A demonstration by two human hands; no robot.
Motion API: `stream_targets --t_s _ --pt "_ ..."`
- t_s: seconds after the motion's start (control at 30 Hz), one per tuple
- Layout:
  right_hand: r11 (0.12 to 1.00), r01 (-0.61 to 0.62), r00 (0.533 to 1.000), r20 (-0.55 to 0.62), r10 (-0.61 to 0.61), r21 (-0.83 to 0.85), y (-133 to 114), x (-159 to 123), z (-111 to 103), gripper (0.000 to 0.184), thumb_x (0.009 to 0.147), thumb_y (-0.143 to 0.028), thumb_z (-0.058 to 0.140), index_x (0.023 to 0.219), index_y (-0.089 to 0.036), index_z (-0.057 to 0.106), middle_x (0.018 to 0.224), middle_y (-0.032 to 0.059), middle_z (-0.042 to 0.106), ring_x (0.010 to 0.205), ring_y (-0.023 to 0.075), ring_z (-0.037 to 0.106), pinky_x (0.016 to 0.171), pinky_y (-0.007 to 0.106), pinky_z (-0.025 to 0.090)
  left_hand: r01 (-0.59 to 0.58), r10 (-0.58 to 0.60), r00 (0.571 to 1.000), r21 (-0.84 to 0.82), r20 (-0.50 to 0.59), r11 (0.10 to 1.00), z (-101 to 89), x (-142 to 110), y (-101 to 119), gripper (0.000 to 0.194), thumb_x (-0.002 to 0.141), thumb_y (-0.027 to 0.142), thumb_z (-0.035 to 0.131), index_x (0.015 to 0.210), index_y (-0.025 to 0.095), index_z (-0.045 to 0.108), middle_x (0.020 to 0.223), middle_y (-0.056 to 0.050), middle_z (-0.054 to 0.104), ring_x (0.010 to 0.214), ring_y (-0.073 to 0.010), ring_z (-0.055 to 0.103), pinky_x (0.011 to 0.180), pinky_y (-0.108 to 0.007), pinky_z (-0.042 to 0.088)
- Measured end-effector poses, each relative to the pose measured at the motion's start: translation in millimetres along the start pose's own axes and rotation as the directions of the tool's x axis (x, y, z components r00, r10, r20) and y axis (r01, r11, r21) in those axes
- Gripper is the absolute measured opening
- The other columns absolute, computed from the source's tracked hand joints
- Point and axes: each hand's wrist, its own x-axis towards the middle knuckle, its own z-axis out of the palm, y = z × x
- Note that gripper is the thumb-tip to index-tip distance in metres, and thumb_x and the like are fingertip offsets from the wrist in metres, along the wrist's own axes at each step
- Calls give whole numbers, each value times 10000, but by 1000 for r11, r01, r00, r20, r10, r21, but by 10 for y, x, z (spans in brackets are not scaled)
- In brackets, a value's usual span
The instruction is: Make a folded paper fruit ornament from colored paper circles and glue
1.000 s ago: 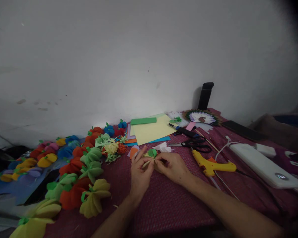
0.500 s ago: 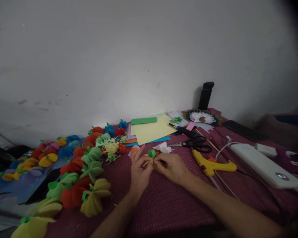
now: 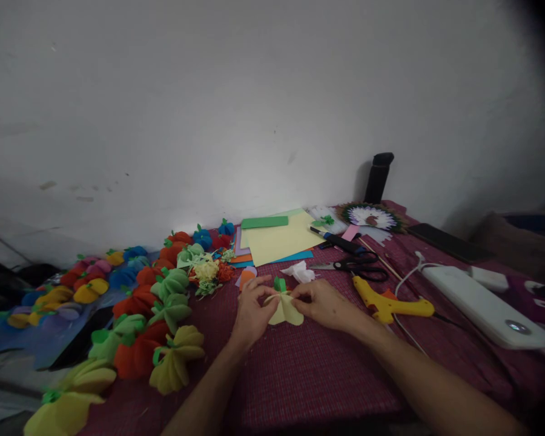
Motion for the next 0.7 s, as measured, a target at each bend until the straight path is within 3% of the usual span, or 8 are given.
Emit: stream_targets --t_s 0.3,0.43,0.57,0.7 --pt "995 79 996 48 -76 -63 -108 -40 -32 191 731 -130 505 672 -183 679 546 -40 596 474 85 465 461 186 273 8 -8 1000 -2 -2 1000 41 -35 2 131 683 104 561 645 200 642 1123 -67 568 1069 -213 526 868 -388 434" --pt "992 118 982 154 -112 -32 -210 -88 -80 203 736 -123 502 651 -189 675 559 -43 612 465 78 476 468 185 284 -52 52 999 91 7 995 14 -110 58 134 693 108 568 653 216 637 1201 -56 521 1149 -234 462 906 -417 397" --pt "986 162 957 249 -151 -25 -259 -138 -102 140 728 -161 547 700 -193 681 570 -42 622 478 85 505 461 185 290 -122 125 992 253 4 960 -32 -311 91 121 712 183 598 797 251 650 1198 -57 533 1145 -254 449 923 -453 364" --pt "988 152 933 328 -145 4 -231 -172 -80 76 718 -234 603 713 -193 667 600 -33 655 501 99 552 460 184 319 -134 171 983 369 -70 920 -62 -556 81 327 689 200 628 1009 241 573 1190 -82 517 1121 -262 454 910 -451 363"
